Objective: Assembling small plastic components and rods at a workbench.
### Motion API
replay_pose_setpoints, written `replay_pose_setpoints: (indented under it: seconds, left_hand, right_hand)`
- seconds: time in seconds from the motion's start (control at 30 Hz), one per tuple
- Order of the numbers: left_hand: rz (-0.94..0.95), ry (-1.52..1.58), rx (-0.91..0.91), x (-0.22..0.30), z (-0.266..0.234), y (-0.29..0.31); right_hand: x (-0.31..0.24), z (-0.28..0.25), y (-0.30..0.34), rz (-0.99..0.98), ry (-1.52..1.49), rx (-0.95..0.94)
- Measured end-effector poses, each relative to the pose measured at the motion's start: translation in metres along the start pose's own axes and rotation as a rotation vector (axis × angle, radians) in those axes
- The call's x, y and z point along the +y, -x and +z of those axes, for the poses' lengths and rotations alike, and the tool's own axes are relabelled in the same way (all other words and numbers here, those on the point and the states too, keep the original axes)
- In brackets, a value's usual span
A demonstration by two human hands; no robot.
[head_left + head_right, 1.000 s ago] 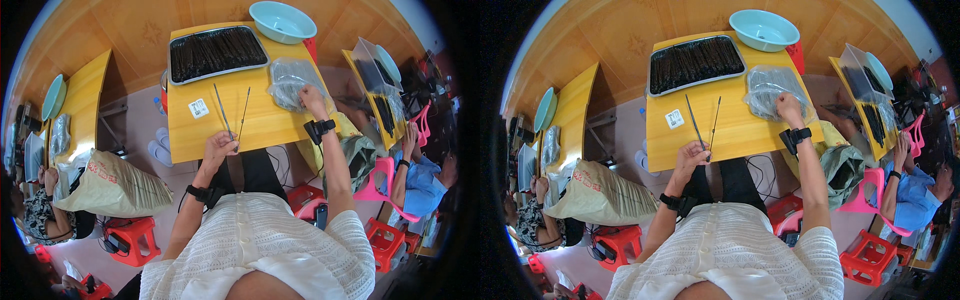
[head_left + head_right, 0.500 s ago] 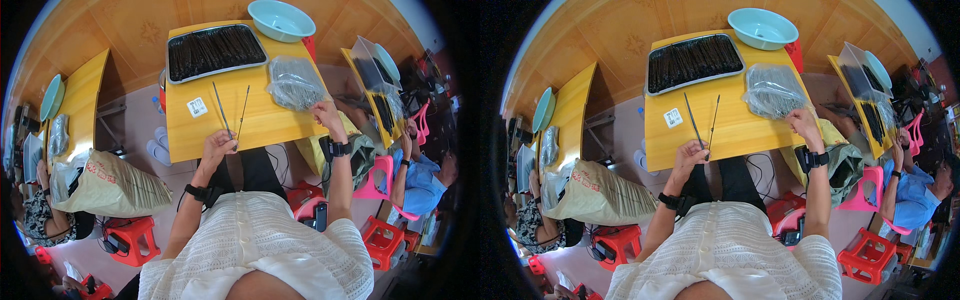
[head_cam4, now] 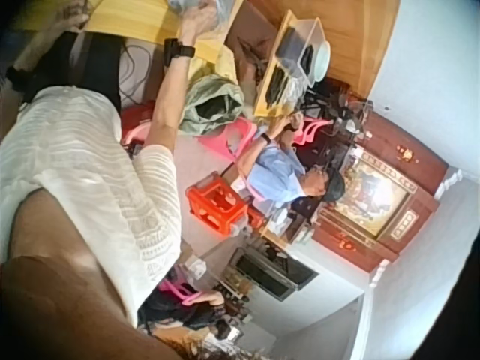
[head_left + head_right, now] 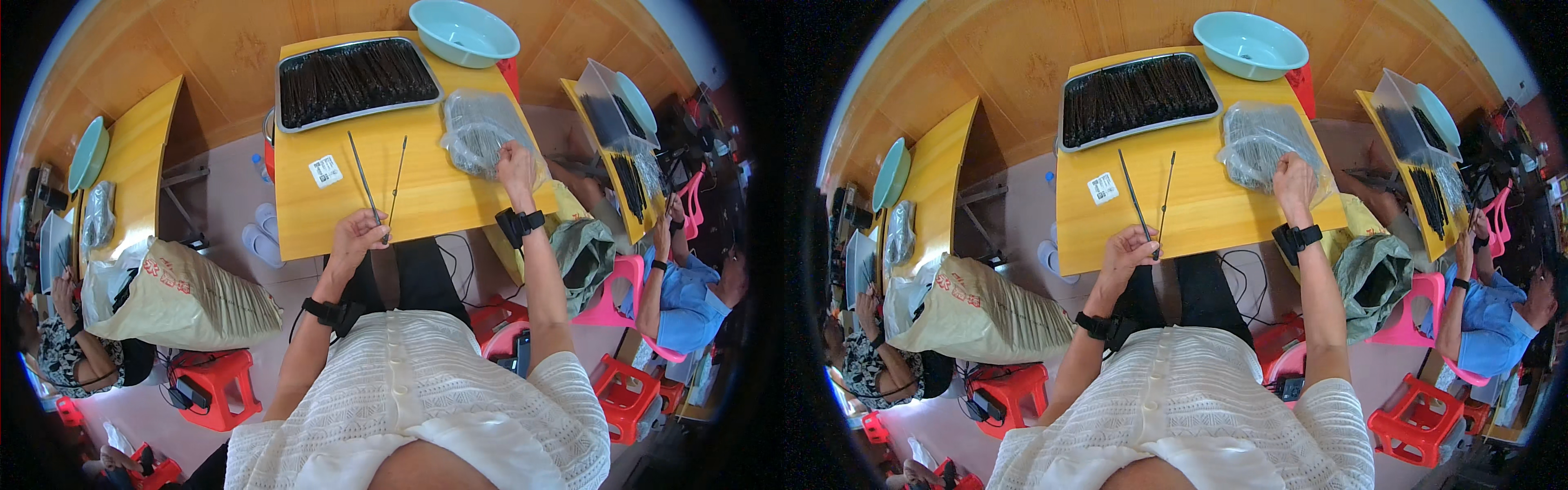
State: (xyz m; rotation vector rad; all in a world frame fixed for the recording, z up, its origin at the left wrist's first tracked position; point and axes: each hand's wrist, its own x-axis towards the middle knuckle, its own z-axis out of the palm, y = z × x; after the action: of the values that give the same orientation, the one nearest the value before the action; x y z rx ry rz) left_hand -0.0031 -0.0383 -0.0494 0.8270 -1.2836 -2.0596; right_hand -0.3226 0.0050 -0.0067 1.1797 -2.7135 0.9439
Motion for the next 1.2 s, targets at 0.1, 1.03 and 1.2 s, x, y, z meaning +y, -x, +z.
replay_pose_setpoints:
  seconds: [0.1,1.03,1.2]
  left_hand:
    - [0.002,-0.004,-0.016,0.002,-0.001,-0.001]
    - [-0.036,0.095,0.005,0.011,0.002,0.009]
    - [-0.032,0.153,-0.099,0.018,0.015,0.014]
  right_hand:
    - [-0.013,0.0,0.0,-0.018,0.105,0.053]
    - [0.025,-0.089,0.086,0.287,-0.408,-0.265]
    - [-0.01,-0.075,0.113,0.382,-1.059,-0.44]
